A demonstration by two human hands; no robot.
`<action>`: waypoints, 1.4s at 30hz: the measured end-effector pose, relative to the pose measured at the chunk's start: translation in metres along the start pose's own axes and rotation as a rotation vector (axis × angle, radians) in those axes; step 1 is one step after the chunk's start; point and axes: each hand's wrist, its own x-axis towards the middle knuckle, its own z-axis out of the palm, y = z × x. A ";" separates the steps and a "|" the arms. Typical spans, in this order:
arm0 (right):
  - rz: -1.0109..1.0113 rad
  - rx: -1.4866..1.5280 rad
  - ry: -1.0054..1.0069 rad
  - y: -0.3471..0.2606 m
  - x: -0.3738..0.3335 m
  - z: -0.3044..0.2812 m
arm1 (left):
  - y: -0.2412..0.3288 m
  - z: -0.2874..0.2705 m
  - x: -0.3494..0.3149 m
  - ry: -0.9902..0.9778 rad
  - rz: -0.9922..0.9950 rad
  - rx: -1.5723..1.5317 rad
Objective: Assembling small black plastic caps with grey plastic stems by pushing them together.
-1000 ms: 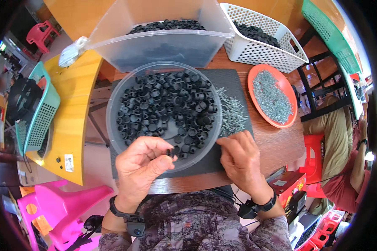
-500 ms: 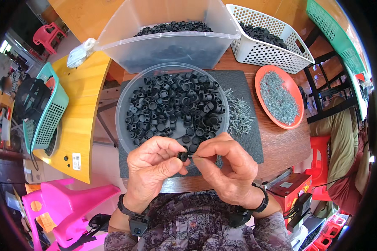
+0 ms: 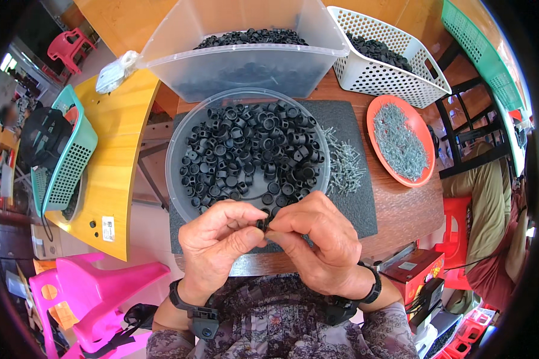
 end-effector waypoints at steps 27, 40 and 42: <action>-0.221 -0.512 -0.555 0.032 0.036 0.002 | -0.001 -0.018 -0.002 0.128 0.137 0.037; -0.274 -0.572 -0.633 0.034 0.036 0.009 | 0.000 -0.012 -0.001 0.222 0.116 -0.014; -0.217 -0.507 -0.564 0.033 0.032 0.009 | 0.000 -0.011 0.000 0.225 0.121 -0.009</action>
